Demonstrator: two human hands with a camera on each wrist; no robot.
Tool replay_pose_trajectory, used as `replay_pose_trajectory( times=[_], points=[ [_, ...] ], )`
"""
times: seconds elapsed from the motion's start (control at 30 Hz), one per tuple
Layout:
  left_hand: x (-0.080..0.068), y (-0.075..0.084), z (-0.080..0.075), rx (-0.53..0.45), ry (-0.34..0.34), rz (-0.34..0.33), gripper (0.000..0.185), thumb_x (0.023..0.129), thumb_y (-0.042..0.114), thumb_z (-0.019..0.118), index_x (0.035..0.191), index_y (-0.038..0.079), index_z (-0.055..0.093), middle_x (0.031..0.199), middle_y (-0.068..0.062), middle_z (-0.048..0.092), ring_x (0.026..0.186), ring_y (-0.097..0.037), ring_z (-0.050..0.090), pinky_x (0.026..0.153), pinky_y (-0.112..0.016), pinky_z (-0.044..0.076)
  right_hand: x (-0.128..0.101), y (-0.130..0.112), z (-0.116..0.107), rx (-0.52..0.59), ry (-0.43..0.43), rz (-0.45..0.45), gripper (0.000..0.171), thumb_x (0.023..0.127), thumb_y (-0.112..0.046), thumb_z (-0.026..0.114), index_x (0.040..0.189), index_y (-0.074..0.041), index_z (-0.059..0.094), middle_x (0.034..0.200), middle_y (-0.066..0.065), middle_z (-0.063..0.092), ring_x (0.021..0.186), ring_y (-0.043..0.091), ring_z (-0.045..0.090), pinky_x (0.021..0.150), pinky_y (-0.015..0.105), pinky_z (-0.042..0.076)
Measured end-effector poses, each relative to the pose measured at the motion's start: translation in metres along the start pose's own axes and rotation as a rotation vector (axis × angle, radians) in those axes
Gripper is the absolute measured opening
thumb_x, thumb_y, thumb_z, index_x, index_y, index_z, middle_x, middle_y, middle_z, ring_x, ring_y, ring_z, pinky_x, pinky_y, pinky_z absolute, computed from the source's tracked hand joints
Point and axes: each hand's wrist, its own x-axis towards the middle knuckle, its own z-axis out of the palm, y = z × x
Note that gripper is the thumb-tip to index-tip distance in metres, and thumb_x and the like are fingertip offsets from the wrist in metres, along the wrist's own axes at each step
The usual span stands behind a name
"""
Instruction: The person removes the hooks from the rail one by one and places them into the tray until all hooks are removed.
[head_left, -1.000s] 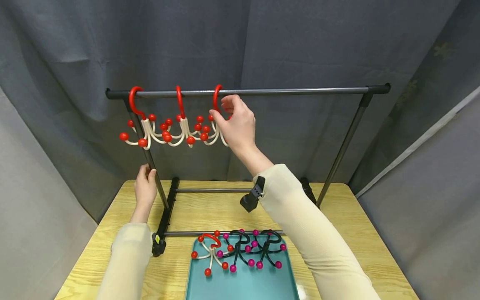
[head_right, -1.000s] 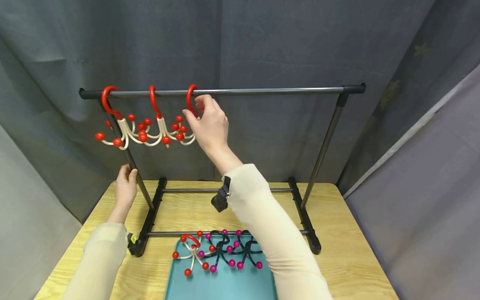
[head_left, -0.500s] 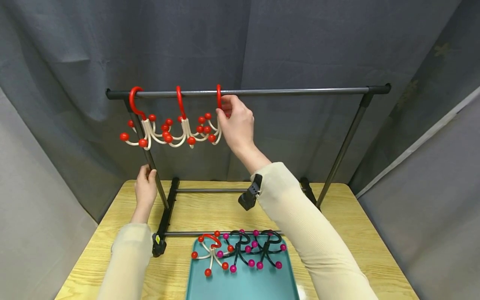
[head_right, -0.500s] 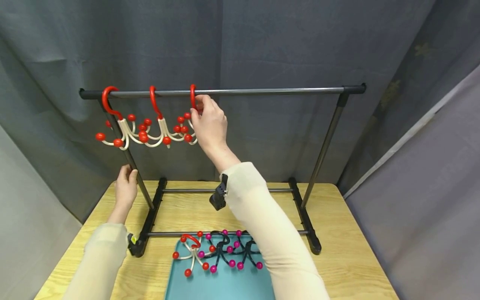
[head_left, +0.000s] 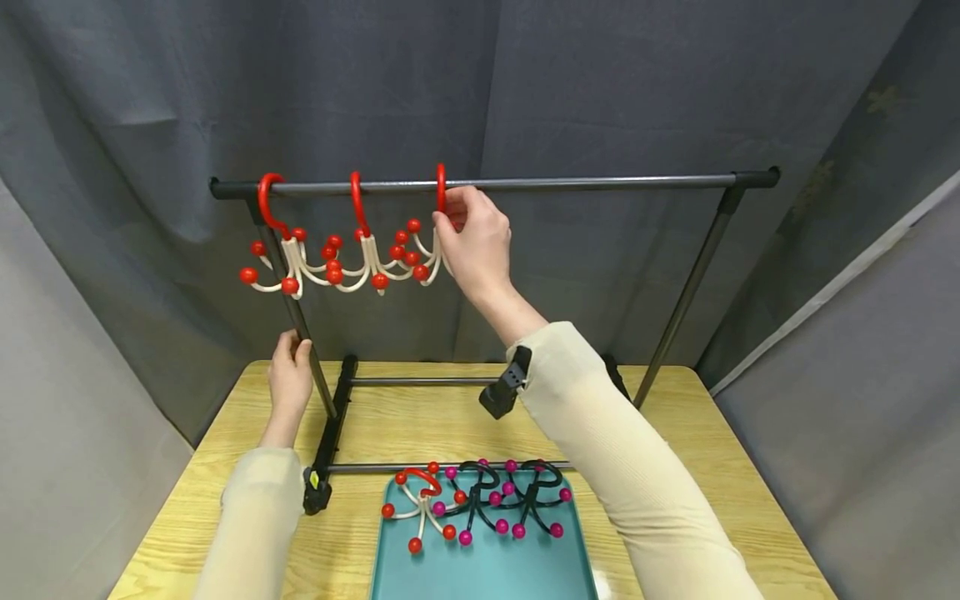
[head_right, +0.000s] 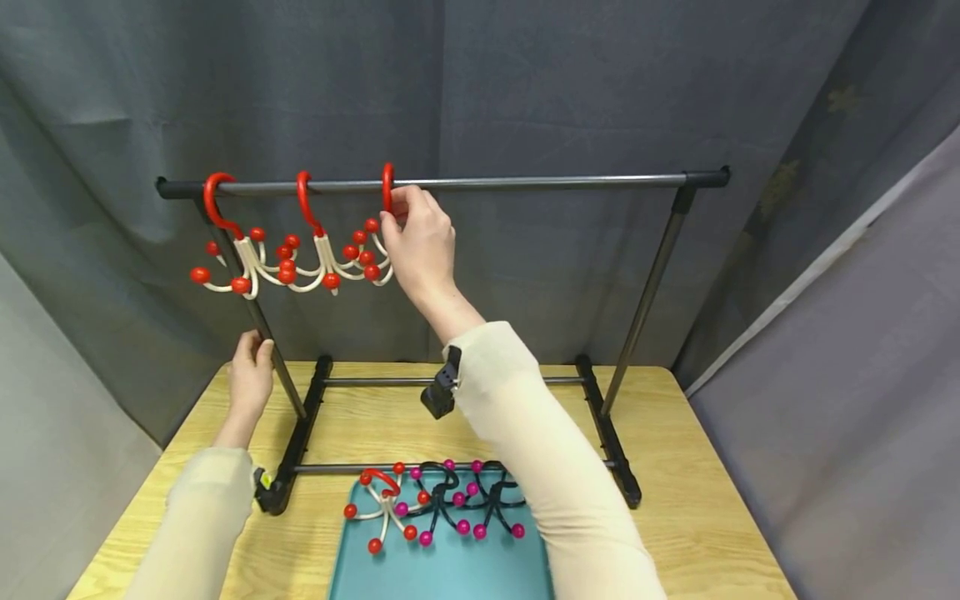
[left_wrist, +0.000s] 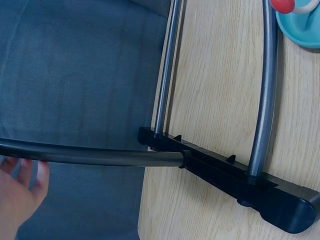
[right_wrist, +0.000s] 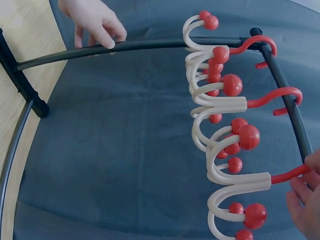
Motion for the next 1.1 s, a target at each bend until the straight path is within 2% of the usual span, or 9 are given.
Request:
replay_pose_trajectory(
  times=[0.33,0.67,1.1],
  points=[
    [0.000,0.003,0.001,0.028,-0.026,-0.002,0.036,0.095,0.031,0.043,0.120,0.006,0.048,0.113,-0.020,0.055,0.102,-0.038,0.051,0.088,-0.052,0.036,0.000,-0.003,-0.016,0.083,-0.041,0.022,0.017,0.082,-0.009,0.065,0.098,-0.002,0.063,0.093,0.008,0.067,0.082,0.015,0.065,0.074,0.023,0.051],
    [-0.001,0.002,0.002,0.017,-0.022,0.012,0.035,0.095,0.029,0.044,0.120,0.005,0.048,0.110,-0.022,0.055,0.100,-0.039,0.050,0.087,-0.053,0.035,0.006,-0.003,-0.032,0.117,-0.031,0.042,0.020,0.082,-0.010,0.066,0.101,-0.004,0.062,0.095,0.006,0.067,0.084,0.012,0.064,0.075,0.017,0.049],
    [0.000,0.000,0.001,0.010,-0.040,-0.008,0.036,0.095,0.031,0.043,0.121,0.007,0.047,0.113,-0.020,0.055,0.103,-0.037,0.050,0.088,-0.051,0.034,0.005,-0.010,-0.039,0.135,-0.010,-0.049,0.019,0.081,-0.008,0.067,0.099,-0.002,0.062,0.094,0.008,0.067,0.082,0.013,0.064,0.077,0.021,0.050]
  ],
)
